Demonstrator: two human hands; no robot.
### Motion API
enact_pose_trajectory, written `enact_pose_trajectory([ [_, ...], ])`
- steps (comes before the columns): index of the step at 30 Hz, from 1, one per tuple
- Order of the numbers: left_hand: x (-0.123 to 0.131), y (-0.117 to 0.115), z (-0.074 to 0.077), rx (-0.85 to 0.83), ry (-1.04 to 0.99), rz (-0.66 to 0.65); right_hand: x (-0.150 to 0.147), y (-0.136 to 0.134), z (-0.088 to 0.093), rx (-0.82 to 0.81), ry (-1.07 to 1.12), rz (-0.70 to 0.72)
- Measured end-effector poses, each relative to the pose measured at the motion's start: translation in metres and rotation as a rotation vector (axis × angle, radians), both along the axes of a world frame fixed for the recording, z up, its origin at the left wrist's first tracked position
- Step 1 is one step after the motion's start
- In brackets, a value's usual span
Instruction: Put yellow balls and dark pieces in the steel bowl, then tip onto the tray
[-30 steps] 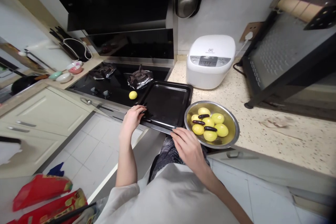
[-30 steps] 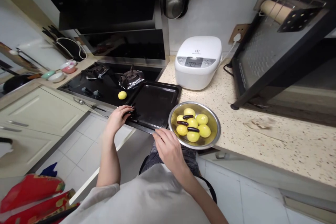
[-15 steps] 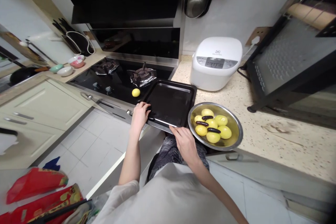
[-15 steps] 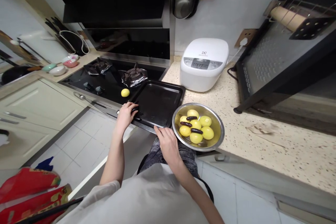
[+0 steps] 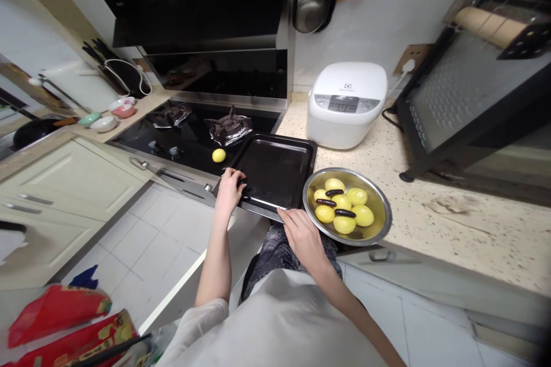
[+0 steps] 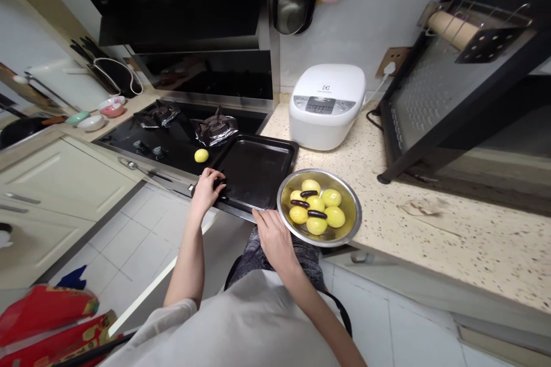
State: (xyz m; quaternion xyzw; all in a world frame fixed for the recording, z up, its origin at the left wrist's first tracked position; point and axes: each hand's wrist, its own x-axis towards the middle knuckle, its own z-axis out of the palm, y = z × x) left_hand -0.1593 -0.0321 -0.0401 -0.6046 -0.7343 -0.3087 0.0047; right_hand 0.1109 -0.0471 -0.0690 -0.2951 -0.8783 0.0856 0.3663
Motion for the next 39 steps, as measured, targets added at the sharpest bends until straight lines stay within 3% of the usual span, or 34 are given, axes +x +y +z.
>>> enact_pose_trajectory([
  [9, 0.031, 0.004, 0.019, 0.013, -0.004, -0.201, 0.012, -0.017, 0.002, 0.065, 0.168, -0.001],
  [15, 0.068, -0.003, 0.039, 0.120, -0.057, -0.428, 0.019, -0.017, 0.011, 0.110, 0.221, -0.038],
  [20, 0.104, -0.018, 0.054, 0.215, -0.227, -0.632, 0.022, -0.016, 0.017, 0.097, 0.286, -0.141],
  [24, 0.129, -0.023, 0.053, 0.277, -0.380, -0.743, 0.027, -0.013, 0.019, 0.149, 0.369, -0.240],
  [31, 0.154, -0.024, 0.043, 0.238, -0.554, -0.810, 0.044, -0.012, 0.026, 0.232, 0.408, -0.344],
  [39, 0.162, -0.020, 0.034, 0.274, -0.507, -0.711, 0.071, 0.003, 0.031, 0.185, 0.416, -0.550],
])
